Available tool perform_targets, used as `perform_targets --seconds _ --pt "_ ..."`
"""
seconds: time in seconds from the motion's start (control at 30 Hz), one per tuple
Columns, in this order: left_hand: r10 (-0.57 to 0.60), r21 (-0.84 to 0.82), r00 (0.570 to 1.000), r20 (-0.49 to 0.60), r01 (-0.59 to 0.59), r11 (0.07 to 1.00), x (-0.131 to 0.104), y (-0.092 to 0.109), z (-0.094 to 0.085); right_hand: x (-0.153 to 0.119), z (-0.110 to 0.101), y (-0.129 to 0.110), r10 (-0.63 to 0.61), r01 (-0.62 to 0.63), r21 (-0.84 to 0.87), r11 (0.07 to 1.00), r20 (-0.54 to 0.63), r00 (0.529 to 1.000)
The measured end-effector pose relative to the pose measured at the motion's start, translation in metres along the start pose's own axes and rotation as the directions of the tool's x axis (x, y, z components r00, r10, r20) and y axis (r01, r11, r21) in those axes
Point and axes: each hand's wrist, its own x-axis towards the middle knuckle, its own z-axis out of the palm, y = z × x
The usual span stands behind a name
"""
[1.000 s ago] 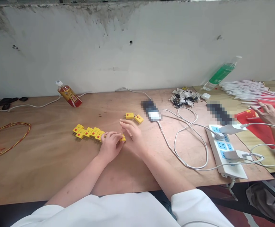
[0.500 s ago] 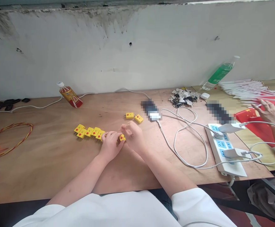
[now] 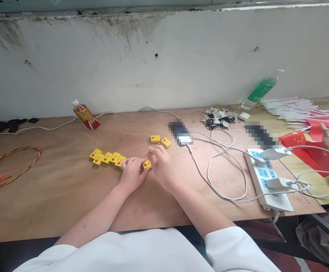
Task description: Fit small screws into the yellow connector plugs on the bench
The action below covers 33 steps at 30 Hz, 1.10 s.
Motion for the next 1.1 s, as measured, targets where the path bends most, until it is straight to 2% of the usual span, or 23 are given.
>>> perform_targets --seconds 0.07,0.13,0.23,0.3,0.43,0.5,0.6,0.67,0.73,0.83,0.97,1.1 --pt "-0.007 -0.004 1.0 0.003 0.007 1.0 0.0 0.0 0.001 0.002 -0.002 -0.001 0.017 -0.025 0.073 0.997 0.114 0.993" --pt "-0.017 -0.001 1.0 0.002 0.017 1.0 0.0 -0.001 0.002 0.003 -0.001 -0.001 0.092 -0.114 0.116 0.987 0.18 0.979" --pt "-0.01 0.007 1.0 0.021 0.01 1.0 0.0 -0.001 0.001 0.002 0.004 0.0 0.177 -0.184 0.062 0.981 0.106 0.979" --pt "0.005 0.013 0.999 0.039 -0.005 1.0 -0.001 -0.001 0.0 0.002 0.008 0.001 0.168 -0.17 0.021 0.985 0.062 0.984" --pt "0.039 0.032 0.998 0.043 -0.04 0.999 -0.002 -0.001 -0.003 0.014 0.007 0.005 0.13 -0.133 0.036 0.99 0.077 0.989" --pt "0.052 0.043 0.998 0.04 -0.054 0.998 -0.003 -0.001 -0.005 0.031 0.002 0.013 0.123 -0.122 0.03 0.992 -0.036 0.992" --pt "0.071 0.058 0.996 0.045 -0.073 0.996 -0.004 0.0 -0.007 0.064 -0.005 0.035 0.13 -0.126 0.034 0.991 -0.278 0.952" --pt "0.093 0.063 0.994 0.06 -0.096 0.993 -0.005 0.001 -0.008 0.082 -0.005 0.052 0.15 -0.135 0.068 0.989 -0.317 0.936" --pt "0.121 0.068 0.99 0.077 -0.126 0.99 -0.007 0.003 -0.009 0.093 -0.002 0.067 0.152 -0.139 0.068 0.988 -0.272 0.95" --pt "0.145 0.075 0.986 0.084 -0.151 0.986 -0.008 0.005 -0.011 0.094 0.005 0.082 0.155 -0.149 0.045 0.988 -0.202 0.967" --pt "0.138 0.045 0.989 0.061 -0.14 0.989 -0.01 0.006 -0.013 0.084 0.011 0.088 0.132 -0.135 -0.007 0.991 -0.175 0.976" --pt "0.074 0.016 0.997 -0.022 -0.074 0.997 -0.01 0.003 -0.014 0.077 0.013 0.088 0.052 -0.063 -0.09 0.994 -0.123 0.991"
